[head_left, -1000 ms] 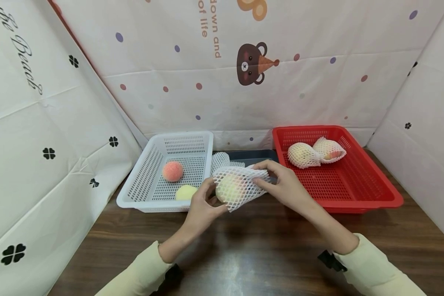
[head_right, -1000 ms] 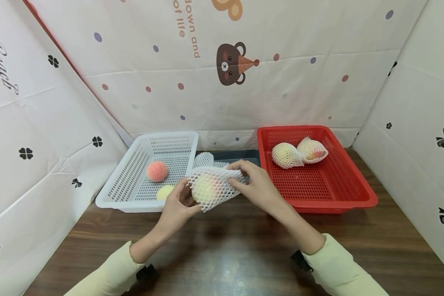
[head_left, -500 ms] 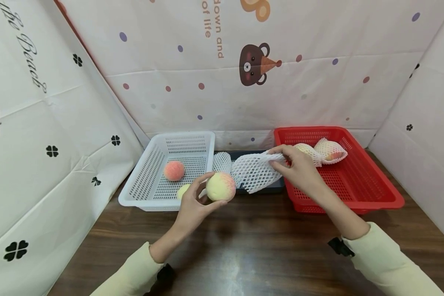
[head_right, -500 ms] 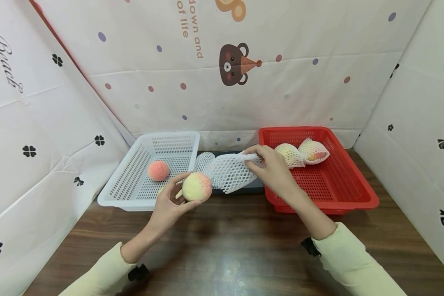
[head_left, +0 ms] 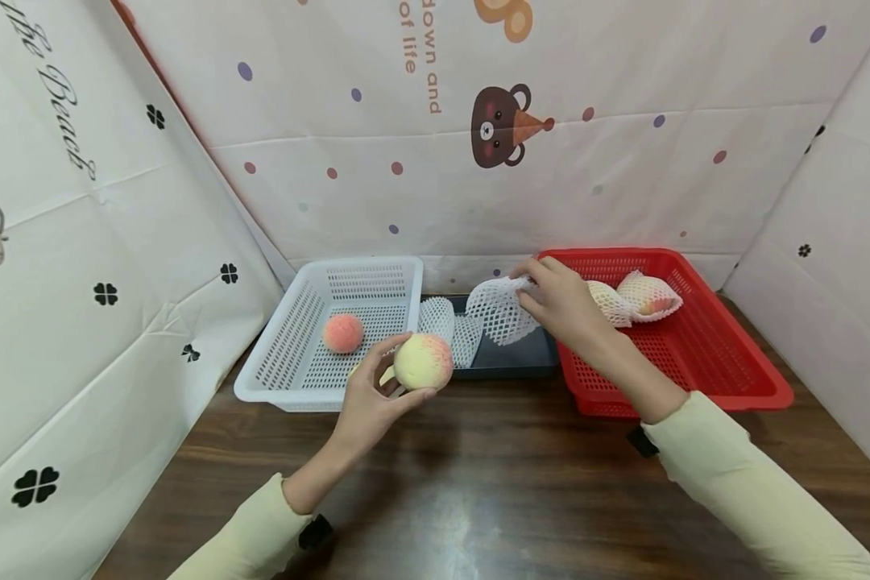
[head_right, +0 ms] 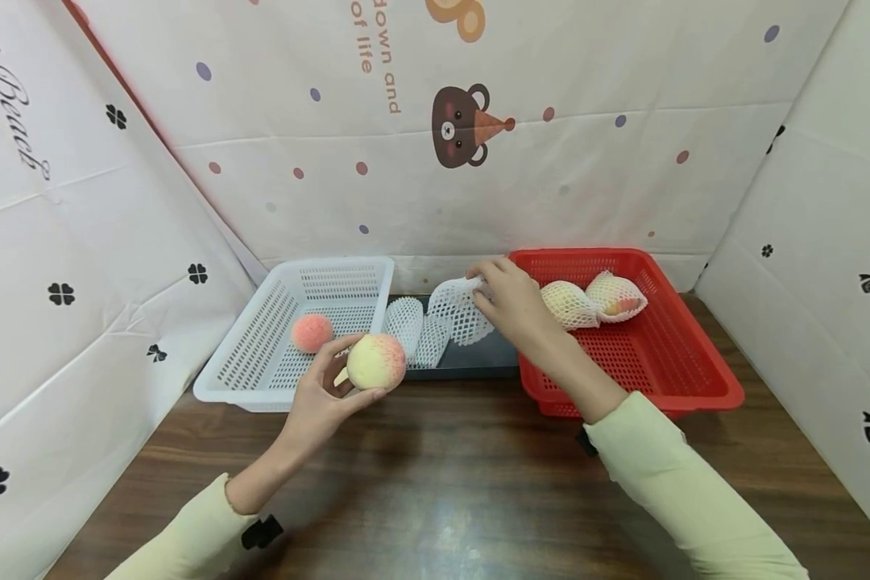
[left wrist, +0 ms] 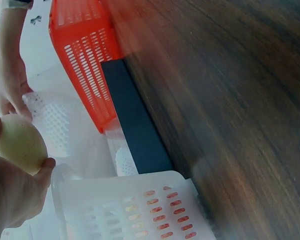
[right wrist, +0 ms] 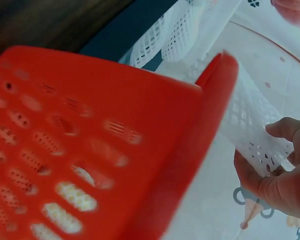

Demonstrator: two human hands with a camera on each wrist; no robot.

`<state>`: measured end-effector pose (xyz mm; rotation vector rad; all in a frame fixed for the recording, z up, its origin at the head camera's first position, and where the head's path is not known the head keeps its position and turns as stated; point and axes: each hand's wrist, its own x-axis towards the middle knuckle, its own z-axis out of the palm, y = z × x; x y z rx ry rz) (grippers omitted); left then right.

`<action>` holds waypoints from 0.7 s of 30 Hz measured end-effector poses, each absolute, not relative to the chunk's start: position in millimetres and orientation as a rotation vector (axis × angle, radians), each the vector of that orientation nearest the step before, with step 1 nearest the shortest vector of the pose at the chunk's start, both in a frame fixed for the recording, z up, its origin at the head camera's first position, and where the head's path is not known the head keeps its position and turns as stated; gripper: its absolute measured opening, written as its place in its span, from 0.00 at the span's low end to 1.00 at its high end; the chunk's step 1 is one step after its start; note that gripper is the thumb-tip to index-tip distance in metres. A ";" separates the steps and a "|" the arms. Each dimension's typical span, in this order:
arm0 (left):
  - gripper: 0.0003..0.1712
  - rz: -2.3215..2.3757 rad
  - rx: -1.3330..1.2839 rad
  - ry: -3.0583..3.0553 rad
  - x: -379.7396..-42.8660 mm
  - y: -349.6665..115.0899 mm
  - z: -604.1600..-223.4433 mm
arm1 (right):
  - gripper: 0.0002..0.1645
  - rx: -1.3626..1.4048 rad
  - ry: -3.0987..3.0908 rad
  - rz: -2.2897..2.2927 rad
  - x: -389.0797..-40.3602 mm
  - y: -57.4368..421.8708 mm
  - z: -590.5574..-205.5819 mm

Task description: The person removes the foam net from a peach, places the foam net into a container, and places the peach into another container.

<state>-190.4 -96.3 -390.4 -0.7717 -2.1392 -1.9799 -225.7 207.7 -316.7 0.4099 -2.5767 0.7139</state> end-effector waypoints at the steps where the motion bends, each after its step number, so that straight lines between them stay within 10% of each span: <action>1: 0.46 -1.978 -0.771 -2.144 -190.5 -96.5 -390.1 | 0.16 0.413 -2.598 0.683 -229.9 206.1 -315.5; 21: 0.46 -1.944 -0.772 -2.130 -192.0 -101.5 -390.1 | 0.13 0.280 -2.896 0.181 -307.9 139.6 -312.2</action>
